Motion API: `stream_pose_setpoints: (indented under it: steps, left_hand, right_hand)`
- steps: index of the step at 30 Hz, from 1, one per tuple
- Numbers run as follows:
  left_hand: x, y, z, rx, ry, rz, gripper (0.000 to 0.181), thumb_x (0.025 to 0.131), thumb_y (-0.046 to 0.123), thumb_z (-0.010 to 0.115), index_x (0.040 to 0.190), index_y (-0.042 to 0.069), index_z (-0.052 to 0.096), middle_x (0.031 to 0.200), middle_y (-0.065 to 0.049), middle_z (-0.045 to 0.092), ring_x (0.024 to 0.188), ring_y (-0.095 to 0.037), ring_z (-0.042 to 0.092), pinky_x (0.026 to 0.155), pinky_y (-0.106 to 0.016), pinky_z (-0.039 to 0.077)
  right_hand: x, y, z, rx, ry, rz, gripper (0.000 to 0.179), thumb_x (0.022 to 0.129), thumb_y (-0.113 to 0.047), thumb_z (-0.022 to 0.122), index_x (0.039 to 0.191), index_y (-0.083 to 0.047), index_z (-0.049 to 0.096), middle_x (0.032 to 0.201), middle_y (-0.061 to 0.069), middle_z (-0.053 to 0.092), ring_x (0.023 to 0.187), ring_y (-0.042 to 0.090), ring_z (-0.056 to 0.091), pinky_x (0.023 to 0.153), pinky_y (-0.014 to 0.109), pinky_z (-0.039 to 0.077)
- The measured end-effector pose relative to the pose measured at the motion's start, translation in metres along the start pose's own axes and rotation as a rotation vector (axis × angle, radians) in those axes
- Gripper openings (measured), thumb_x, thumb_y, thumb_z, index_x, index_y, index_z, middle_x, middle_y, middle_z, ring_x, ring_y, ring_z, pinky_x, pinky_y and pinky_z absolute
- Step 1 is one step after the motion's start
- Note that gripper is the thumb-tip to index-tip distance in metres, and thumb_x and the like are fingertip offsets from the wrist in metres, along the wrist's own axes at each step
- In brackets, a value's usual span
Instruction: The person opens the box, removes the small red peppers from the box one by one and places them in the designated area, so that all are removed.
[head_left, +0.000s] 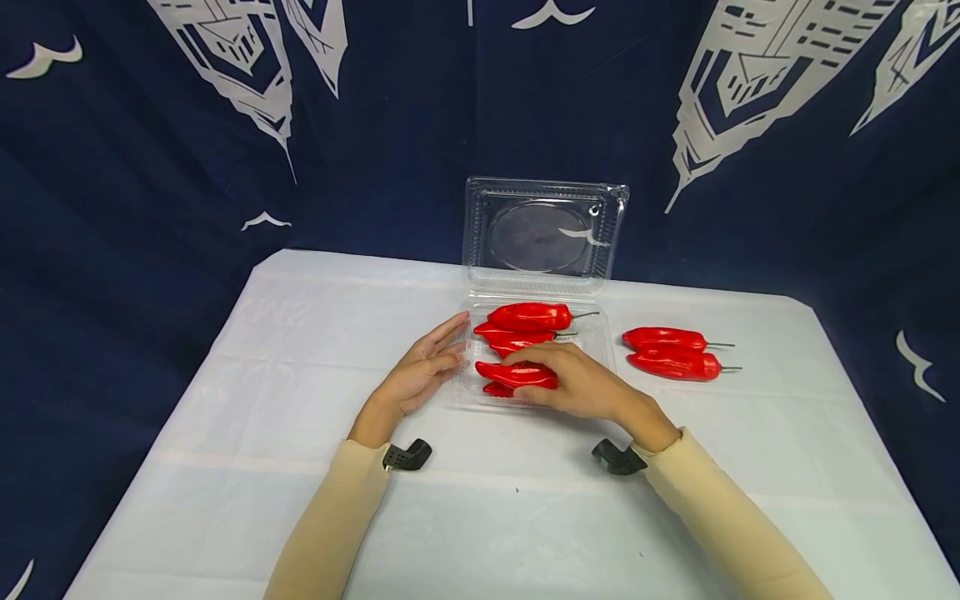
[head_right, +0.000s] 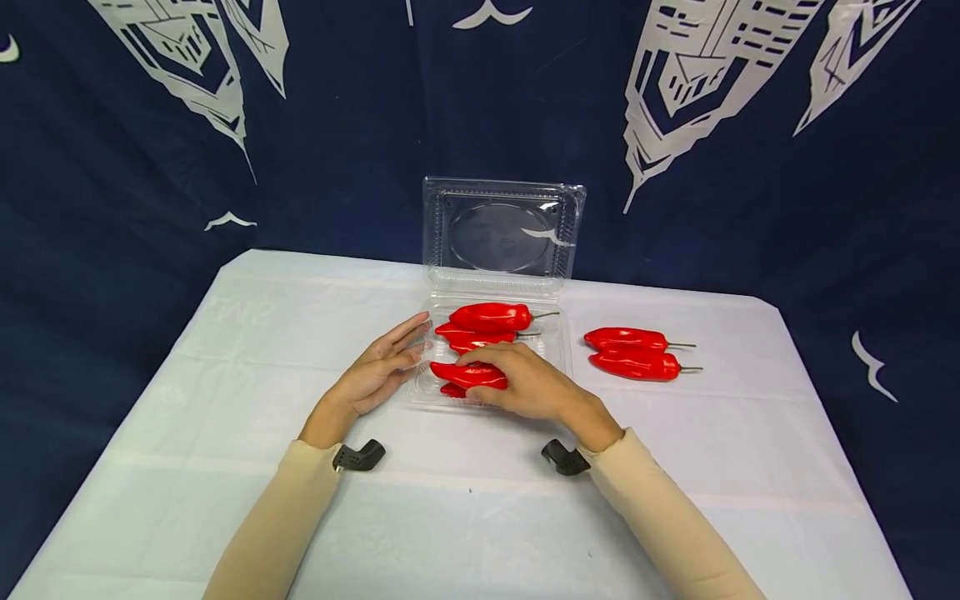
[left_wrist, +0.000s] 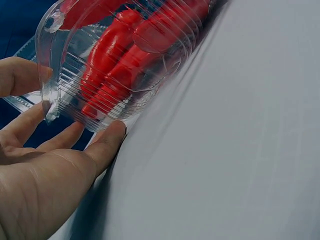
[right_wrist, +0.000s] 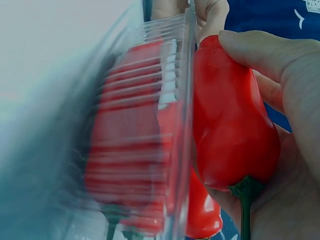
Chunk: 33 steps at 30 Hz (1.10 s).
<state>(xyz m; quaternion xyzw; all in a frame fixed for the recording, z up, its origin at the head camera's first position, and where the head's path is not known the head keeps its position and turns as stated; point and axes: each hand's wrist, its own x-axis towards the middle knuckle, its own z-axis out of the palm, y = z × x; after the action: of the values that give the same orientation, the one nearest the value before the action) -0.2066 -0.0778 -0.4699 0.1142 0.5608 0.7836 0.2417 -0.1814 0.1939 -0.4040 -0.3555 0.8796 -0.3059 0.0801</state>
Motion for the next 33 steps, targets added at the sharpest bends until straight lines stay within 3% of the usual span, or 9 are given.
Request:
stream_pose_setpoints:
  steps: [17,23,28,33]
  left_hand:
    - [0.002,-0.001,-0.001,0.005,0.000,0.006,0.073,0.095,-0.008,0.047,0.160,0.018,0.026,0.168,-0.005,0.016,0.153,-0.035,0.017,0.121,-0.053,0.020]
    - [0.001,-0.001,0.000,0.006,0.001,0.003,0.073,0.094,-0.008,0.047,0.160,0.017,0.025,0.168,-0.005,0.015,0.152,-0.034,0.018,0.122,-0.053,0.019]
    - [0.001,-0.001,0.000,-0.001,0.011,-0.003,0.074,0.094,-0.008,0.047,0.160,0.017,0.026,0.168,-0.005,0.016,0.152,-0.034,0.018,0.121,-0.053,0.019]
    - [0.000,0.000,0.000,0.007,0.016,-0.004,0.073,0.095,-0.008,0.047,0.160,0.018,0.026,0.168,-0.005,0.016,0.152,-0.033,0.018,0.121,-0.052,0.020]
  right_hand:
    - [-0.009,0.002,-0.022,-0.006,0.059,0.025,0.045,0.086,-0.020,0.080,0.129,-0.015,0.066,0.127,0.002,0.069,0.114,0.021,0.064,0.098,0.044,0.053]
    - [-0.023,0.005,-0.035,-0.024,0.104,0.053,0.048,0.085,-0.021,0.081,0.129,-0.016,0.065,0.120,0.002,0.069,0.106,0.019,0.063,0.091,0.044,0.054]
    - [-0.037,0.011,-0.047,-0.026,0.141,0.053,0.053,0.082,-0.016,0.082,0.132,-0.016,0.064,0.125,0.001,0.068,0.112,0.021,0.063,0.093,0.047,0.053]
    - [-0.048,0.015,-0.056,-0.056,0.165,0.050,0.054,0.081,-0.016,0.084,0.132,-0.021,0.064,0.126,-0.005,0.068,0.113,0.015,0.064,0.094,0.038,0.053]
